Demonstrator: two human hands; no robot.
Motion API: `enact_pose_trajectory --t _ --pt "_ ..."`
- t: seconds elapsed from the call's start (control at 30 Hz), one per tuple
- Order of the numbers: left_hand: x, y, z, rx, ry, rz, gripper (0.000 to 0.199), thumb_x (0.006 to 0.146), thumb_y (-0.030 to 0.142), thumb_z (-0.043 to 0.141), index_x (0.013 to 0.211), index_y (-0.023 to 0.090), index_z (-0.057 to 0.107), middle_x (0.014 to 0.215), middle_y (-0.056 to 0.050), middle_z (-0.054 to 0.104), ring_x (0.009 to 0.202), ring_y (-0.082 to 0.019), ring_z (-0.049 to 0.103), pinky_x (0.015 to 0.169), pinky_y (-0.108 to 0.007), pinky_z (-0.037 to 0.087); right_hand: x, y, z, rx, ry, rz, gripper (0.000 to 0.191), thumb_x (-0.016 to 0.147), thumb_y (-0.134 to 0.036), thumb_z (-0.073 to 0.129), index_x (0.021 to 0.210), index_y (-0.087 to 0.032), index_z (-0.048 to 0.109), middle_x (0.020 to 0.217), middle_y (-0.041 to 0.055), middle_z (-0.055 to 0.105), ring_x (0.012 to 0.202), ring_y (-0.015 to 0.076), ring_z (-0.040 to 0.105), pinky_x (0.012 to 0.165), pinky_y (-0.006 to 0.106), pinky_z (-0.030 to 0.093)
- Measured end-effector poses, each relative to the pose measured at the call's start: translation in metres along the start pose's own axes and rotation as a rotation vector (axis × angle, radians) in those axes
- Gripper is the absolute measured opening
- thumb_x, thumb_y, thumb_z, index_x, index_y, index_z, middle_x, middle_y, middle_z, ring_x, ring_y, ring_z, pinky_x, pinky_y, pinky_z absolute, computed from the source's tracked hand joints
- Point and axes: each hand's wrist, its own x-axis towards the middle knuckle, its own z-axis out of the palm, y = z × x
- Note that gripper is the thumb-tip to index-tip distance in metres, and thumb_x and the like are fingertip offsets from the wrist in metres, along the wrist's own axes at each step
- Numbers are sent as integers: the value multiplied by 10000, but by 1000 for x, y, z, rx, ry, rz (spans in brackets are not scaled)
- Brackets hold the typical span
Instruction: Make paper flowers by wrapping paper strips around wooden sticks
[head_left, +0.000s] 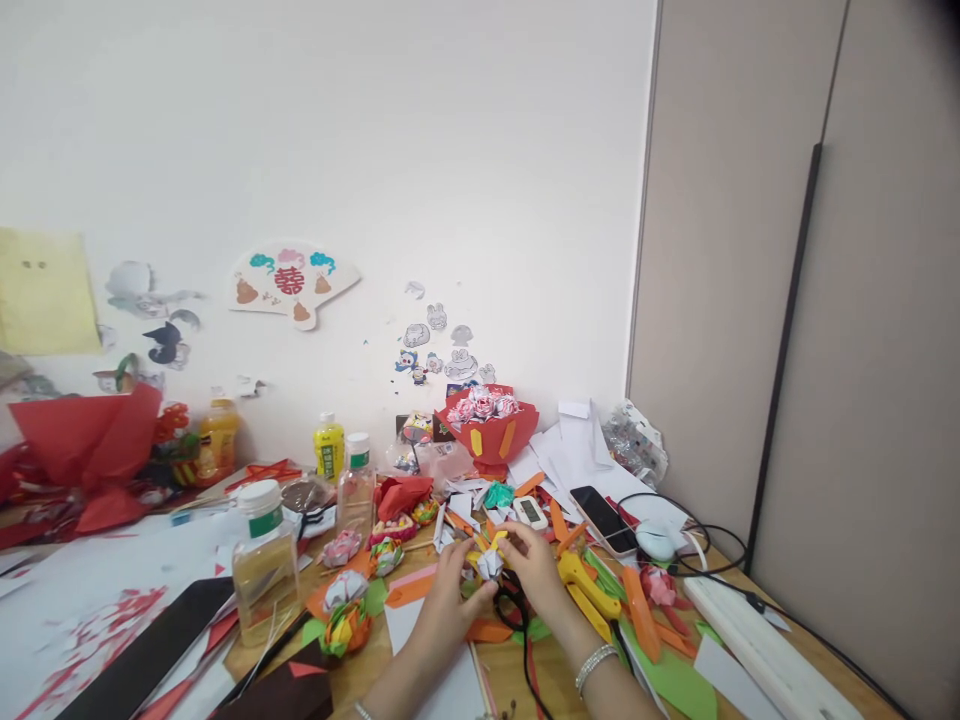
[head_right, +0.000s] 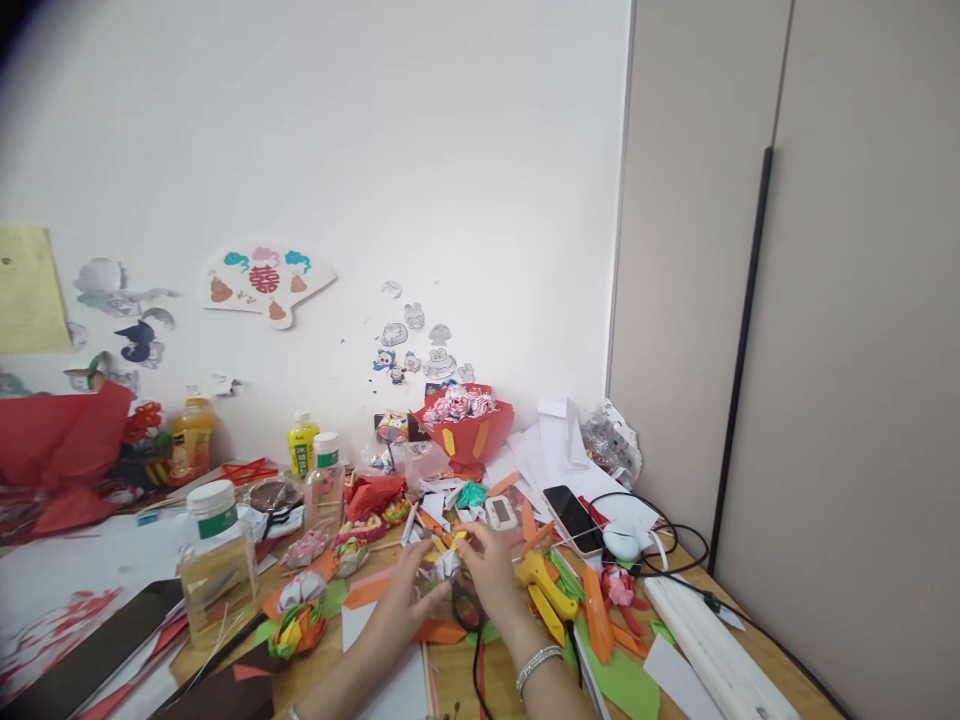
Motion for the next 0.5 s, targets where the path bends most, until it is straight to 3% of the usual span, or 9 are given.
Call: enact_pose_trajectory --t 0.07,0.17,0.3,0.5 --pt "1 2 -4 90 32 125 310 745 374 562 1002 207 603 1103 -102 572 1084 -258 493 958 -394 369 -1 -5 -3 -58 -33 -66 194 767 -306 557 895 -210 668 924 60 647 883 228 574 798 347 436" --pt "4 5 -7 110 33 191 242 774 368 536 945 225 632 1002 -88 630 997 -246 548 914 -377 405 -4 -8 -2 -102 -121 -126 191 782 -283 546 914 -233 675 933 55 643 925 227 561 846 363 413" --pt "4 7 -4 108 54 182 212 744 331 584 925 239 646 927 -68 671 902 -236 594 844 -351 446 -7 -3 6 -72 -128 -59 256 734 -224 580 983 -219 639 952 54 638 914 217 569 838 350 425" --pt "3 6 -2 130 84 177 147 747 332 578 821 224 645 853 -54 677 846 -223 610 783 -336 474 -8 2 9 23 -137 -16 123 710 -197 582 831 -189 600 840 32 632 830 193 591 762 301 450"
